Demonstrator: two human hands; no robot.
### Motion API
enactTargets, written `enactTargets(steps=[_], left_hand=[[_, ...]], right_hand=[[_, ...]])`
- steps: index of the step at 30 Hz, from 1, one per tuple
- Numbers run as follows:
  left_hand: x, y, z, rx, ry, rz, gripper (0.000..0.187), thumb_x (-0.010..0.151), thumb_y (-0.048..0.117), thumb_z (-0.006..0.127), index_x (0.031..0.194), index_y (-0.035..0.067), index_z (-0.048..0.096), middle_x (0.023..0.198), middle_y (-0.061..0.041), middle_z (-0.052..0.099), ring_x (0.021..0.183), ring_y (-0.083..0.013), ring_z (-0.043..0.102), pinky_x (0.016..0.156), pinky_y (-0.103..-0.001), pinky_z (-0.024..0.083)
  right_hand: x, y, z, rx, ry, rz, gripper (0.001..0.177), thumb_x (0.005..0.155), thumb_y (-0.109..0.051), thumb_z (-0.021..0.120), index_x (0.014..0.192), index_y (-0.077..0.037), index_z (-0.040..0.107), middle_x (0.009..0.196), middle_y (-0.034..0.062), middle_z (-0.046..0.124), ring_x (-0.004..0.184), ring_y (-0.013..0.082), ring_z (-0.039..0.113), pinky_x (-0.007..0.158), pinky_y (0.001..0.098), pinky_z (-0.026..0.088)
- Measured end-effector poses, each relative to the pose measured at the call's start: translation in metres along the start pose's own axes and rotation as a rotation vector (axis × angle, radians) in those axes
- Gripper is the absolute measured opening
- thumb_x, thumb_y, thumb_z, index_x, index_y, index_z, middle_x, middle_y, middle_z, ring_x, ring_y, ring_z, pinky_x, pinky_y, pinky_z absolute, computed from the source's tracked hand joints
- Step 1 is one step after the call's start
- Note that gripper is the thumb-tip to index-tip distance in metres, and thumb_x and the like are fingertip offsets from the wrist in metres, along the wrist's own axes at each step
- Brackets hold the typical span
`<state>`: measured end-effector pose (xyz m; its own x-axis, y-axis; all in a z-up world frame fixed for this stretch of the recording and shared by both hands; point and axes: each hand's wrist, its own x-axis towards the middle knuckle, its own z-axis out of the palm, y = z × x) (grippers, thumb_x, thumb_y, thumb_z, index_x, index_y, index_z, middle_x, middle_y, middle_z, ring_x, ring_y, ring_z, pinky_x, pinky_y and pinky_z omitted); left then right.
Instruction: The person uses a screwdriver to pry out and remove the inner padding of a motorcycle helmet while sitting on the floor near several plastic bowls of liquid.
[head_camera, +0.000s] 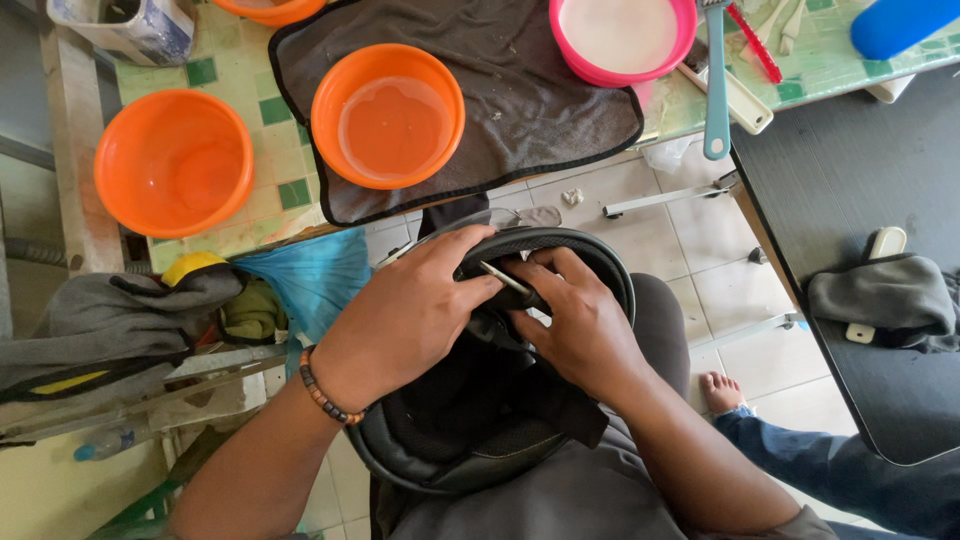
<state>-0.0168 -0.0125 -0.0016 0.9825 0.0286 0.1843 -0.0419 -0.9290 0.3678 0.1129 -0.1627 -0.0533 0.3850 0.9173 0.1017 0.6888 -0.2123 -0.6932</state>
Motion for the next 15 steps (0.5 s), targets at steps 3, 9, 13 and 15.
enactTargets(steps=[3,9,13,15], left_hand=[[0.0,0.001,0.001,0.019,-0.002,-0.001,0.022,0.08,0.002,0.051,0.097,0.006,0.065,0.13,-0.021,0.048,0.116,-0.0352,0.053,0.089,-0.044,0.048],[0.0,0.001,0.002,-0.04,-0.003,-0.013,0.025,0.084,0.004,0.049,0.102,0.005,0.066,0.131,-0.021,0.047,0.118,-0.0351,0.052,0.087,-0.045,0.048],[0.002,0.004,0.001,-0.027,0.002,0.035,0.026,0.083,0.005,0.049,0.1,0.007,0.068,0.132,-0.024,0.046,0.119,-0.0357,0.051,0.095,-0.044,0.044],[0.0,0.006,-0.001,0.029,-0.003,0.037,0.024,0.083,0.003,0.052,0.102,0.005,0.066,0.133,-0.024,0.046,0.119,-0.035,0.051,0.092,-0.044,0.047]], right_hand=[[0.0,0.001,-0.001,0.034,0.033,-0.039,0.05,0.069,-0.004,0.065,0.118,-0.009,0.06,0.112,0.0111,0.061,0.107,0.0295,0.058,0.093,0.0357,0.043],[0.0,-0.003,-0.012,0.067,-0.03,-0.096,0.047,0.075,-0.006,0.053,0.121,-0.005,0.055,0.118,0.0131,0.064,0.108,0.0328,0.06,0.092,0.0369,0.045],[-0.006,0.0,-0.005,0.131,-0.143,0.05,0.06,0.071,-0.014,0.059,0.13,-0.009,0.051,0.109,0.0134,0.062,0.097,0.0337,0.062,0.085,0.0371,0.045],[-0.006,-0.001,-0.011,0.111,-0.061,-0.008,0.047,0.07,-0.013,0.063,0.117,-0.009,0.062,0.091,0.0085,0.062,0.086,0.0261,0.061,0.079,0.0336,0.046]])
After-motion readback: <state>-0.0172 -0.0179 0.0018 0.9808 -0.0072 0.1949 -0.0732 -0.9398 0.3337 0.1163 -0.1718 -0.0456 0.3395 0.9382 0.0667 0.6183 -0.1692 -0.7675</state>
